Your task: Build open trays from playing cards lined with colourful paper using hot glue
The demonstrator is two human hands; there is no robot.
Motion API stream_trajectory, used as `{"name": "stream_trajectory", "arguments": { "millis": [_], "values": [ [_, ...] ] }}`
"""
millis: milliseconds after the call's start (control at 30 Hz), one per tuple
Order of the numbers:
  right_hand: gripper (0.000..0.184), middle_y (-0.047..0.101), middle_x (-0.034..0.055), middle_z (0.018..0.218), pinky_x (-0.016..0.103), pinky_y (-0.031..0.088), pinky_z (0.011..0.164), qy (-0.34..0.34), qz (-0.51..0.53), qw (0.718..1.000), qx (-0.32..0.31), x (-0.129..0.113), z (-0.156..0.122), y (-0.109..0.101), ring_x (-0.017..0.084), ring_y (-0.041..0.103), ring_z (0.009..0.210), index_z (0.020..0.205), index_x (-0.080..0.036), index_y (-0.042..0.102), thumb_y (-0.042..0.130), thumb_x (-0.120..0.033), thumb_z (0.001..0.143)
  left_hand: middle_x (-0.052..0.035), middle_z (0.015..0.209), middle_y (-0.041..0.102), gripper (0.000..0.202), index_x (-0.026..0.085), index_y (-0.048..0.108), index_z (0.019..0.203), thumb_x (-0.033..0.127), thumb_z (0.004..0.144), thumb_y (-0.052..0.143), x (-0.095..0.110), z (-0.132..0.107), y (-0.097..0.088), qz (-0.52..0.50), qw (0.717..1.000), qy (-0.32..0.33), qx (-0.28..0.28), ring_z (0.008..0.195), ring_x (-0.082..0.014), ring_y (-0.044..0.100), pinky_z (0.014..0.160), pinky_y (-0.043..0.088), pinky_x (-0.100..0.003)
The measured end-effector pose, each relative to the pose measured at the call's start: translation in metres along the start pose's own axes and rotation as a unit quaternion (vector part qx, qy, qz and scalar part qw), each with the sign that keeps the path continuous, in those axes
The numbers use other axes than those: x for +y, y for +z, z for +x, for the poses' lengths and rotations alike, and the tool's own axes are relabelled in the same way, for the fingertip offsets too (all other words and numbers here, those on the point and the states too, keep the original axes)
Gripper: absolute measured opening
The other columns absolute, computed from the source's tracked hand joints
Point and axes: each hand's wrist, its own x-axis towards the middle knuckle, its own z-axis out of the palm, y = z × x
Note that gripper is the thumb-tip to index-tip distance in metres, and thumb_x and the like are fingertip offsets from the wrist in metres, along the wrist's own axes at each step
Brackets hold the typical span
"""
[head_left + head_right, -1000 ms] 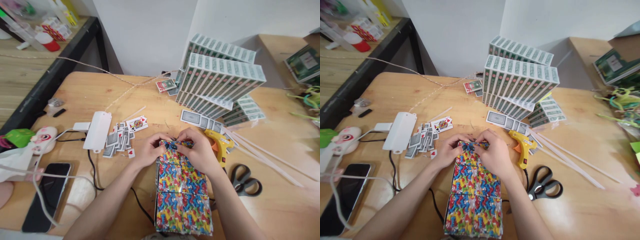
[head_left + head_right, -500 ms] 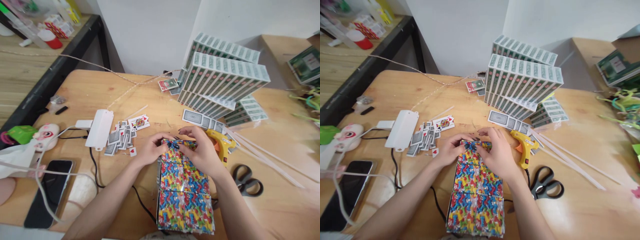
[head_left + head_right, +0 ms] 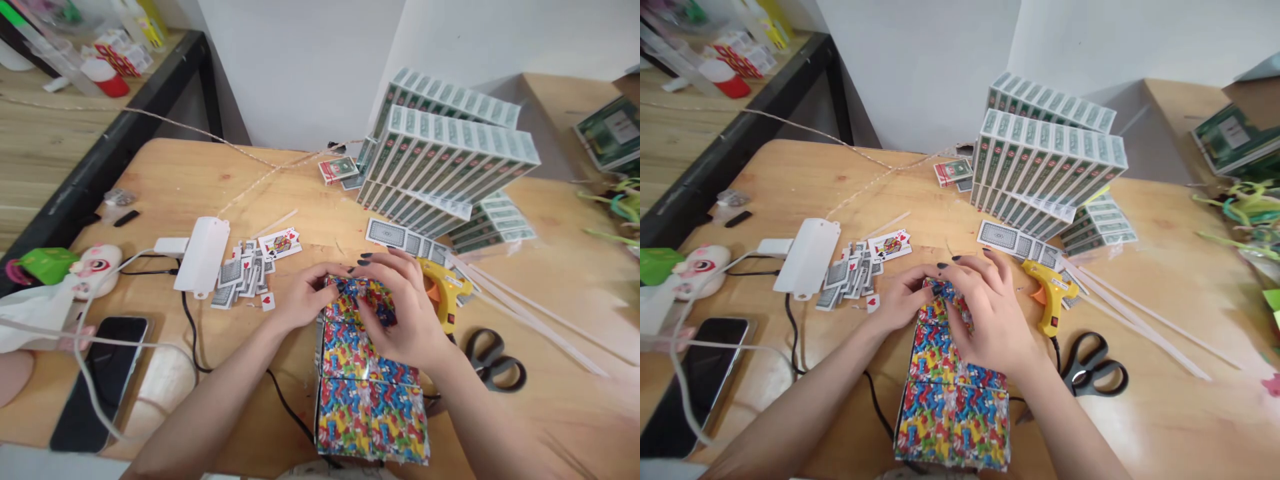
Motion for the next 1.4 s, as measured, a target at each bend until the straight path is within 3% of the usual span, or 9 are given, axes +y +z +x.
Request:
{"name": "stream_trajectory", "arguments": {
  "millis": [267, 767, 1033, 1400],
  "values": [
    [0.061, 0.061, 0.0087, 0.115, 0.059, 0.027, 0.107, -0.026, 0.02, 0.998, -0.053, 0.0029, -0.0006, -0.0014, 0.027, 0.049, 0.123, 0.131, -0.024, 0.033, 0.044, -0.003, 0.075, -0.0026, 0.097, 0.072, 0.031, 0.019, 0.067, 0.091, 0.008, 0.065, 0.053, 0.0042, 0.0007, 0.0018, 0.004, 1.0, -0.008, -0.001, 0.091, -0.0191, 0.064, 0.081, 0.048, -0.031],
    [0.061, 0.061, 0.0093, 0.122, 0.06, 0.021, 0.108, -0.056, -0.003, 0.994, -0.099, 0.0035, 0.0012, 0.0024, 0.026, 0.044, 0.129, 0.133, -0.022, 0.026, 0.04, -0.002, 0.077, -0.0025, 0.092, 0.066, 0.025, 0.017, 0.064, 0.088, 0.01, 0.067, 0.054, 0.0075, 0.0013, 0.002, 0.001, 0.999, -0.027, -0.021, 0.085, -0.0167, 0.058, 0.076, 0.043, -0.028],
    [0.059, 0.059, 0.0107, 0.123, 0.058, 0.021, 0.108, -0.039, -0.008, 0.993, -0.108, 0.0027, 0.0031, 0.0016, 0.026, 0.042, 0.129, 0.132, -0.019, 0.029, 0.038, -0.001, 0.077, -0.0004, 0.088, 0.066, 0.03, 0.018, 0.065, 0.089, 0.01, 0.063, 0.052, 0.0047, 0.0018, 0.0026, -0.007, 1.0, -0.012, -0.01, 0.078, -0.0152, 0.057, 0.07, 0.042, -0.026],
    [0.053, 0.059, 0.013, 0.123, 0.059, 0.023, 0.107, -0.05, -0.017, 0.993, -0.108, 0.0017, 0.0043, 0.0034, 0.027, 0.043, 0.128, 0.13, -0.013, 0.034, 0.038, -0.001, 0.078, 0.0015, 0.083, 0.064, 0.03, 0.017, 0.063, 0.088, 0.005, 0.065, 0.048, 0.0054, 0.0009, 0.0032, 0.003, 1.0, -0.003, -0.012, 0.078, -0.0128, 0.056, 0.071, 0.042, -0.023]
  ]
}}
